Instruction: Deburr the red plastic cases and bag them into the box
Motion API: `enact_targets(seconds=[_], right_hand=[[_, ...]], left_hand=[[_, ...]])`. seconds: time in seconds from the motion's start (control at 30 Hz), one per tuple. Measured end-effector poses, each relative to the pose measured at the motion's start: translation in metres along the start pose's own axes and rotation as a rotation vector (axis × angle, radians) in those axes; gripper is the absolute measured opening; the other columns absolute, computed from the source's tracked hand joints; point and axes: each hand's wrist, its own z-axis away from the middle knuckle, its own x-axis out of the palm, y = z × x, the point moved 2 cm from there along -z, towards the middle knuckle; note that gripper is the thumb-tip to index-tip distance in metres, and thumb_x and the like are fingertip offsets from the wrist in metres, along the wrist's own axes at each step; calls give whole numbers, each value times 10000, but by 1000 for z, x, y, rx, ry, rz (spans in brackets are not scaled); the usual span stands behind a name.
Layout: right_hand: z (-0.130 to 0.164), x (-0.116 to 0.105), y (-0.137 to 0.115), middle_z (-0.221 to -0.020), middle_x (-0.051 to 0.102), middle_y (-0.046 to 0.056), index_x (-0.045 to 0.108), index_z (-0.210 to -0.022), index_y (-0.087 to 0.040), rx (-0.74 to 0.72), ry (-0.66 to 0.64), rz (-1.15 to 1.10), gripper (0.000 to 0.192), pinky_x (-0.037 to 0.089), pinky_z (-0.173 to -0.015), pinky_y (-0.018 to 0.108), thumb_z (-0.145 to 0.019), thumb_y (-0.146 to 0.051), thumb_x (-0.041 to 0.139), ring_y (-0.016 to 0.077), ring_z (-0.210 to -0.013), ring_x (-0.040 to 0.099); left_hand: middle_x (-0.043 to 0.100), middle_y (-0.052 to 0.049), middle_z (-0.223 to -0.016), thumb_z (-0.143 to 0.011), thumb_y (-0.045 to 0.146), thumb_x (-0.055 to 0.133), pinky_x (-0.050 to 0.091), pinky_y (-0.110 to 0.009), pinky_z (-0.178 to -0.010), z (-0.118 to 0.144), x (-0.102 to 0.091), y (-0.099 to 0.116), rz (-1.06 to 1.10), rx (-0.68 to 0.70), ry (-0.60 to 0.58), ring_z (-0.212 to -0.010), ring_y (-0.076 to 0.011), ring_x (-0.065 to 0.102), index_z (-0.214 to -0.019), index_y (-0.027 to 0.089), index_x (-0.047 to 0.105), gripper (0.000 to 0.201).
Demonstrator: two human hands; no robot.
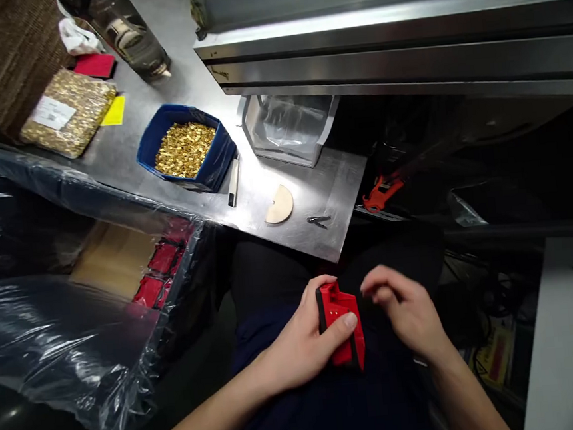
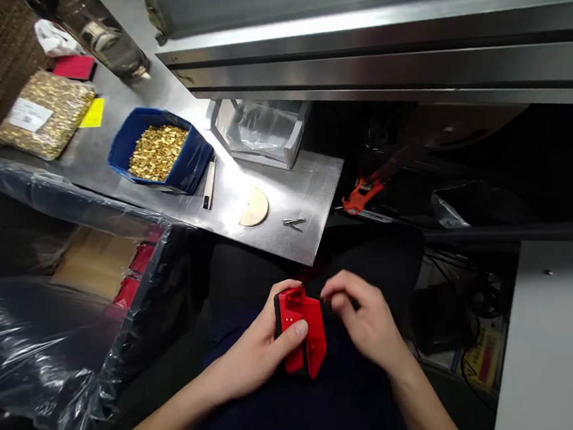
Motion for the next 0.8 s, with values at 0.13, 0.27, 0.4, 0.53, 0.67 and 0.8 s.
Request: enact_targets(seconds=[0.13, 0.27, 0.4, 0.53, 0.67, 0.8], right_hand=[[41, 13, -17, -991, 701, 51, 661, -995, -222, -107, -344, 90, 452, 510, -825, 358, -943, -662, 576, 221, -916, 632], [50, 26, -17, -808, 698, 5, 643, -933, -210, -266, -193, 178, 165, 470, -742, 334, -1001, -361, 638, 175, -758, 622], [48, 27, -13, -790, 704, 8, 650, -925, -202, -327, -166, 121, 183, 463, -725, 333, -1009, -363, 625, 166, -731, 618], [46, 27, -14, -752, 682, 6, 651, -878, -200, -326, -189, 107, 203, 438, -677, 322, -1004, -357, 632, 160, -707, 603], [45, 29, -14, -748, 670, 20, 653, -877, -193, -332, -220, 109, 287, 419, -666, 326, -1026, -427, 580, 167, -702, 597], [45, 31, -14, -730, 660, 18, 661, -875, -190, -330, -253, 116, 309, 409, -656, 322, -1029, -441, 567, 163, -682, 576]], left_hand=[[537, -140, -1374, -965, 593, 581, 446, -473, -1084, -9, 3, -1, -97, -53, 71, -1198, -280, 567, -1452, 220, 376, 647], [587, -112, -1307, -964, 577, 592, 464, -454, -1058, -15, 4, 3, -101, -42, 56, -1170, -272, 583, -1444, 231, 432, 613], [630, -84, -1306, -974, 514, 606, 506, -394, -985, -20, 2, 5, 95, -23, 39, -1152, -264, 616, -1400, 253, 543, 504], [700, -63, -1295, -981, 474, 613, 492, -374, -995, -23, 1, 4, 145, 30, 138, -1217, -291, 611, -1252, 240, 697, 368], [767, -75, -1189, -1015, 464, 546, 496, -379, -995, -28, 3, 0, 170, 37, 207, -1147, -287, 659, -1109, 193, 772, 366], [802, -91, -1001, -1030, 520, 482, 505, -380, -963, -34, 3, -5, 227, 5, 257, -1014, -278, 702, -1004, 154, 812, 493]])
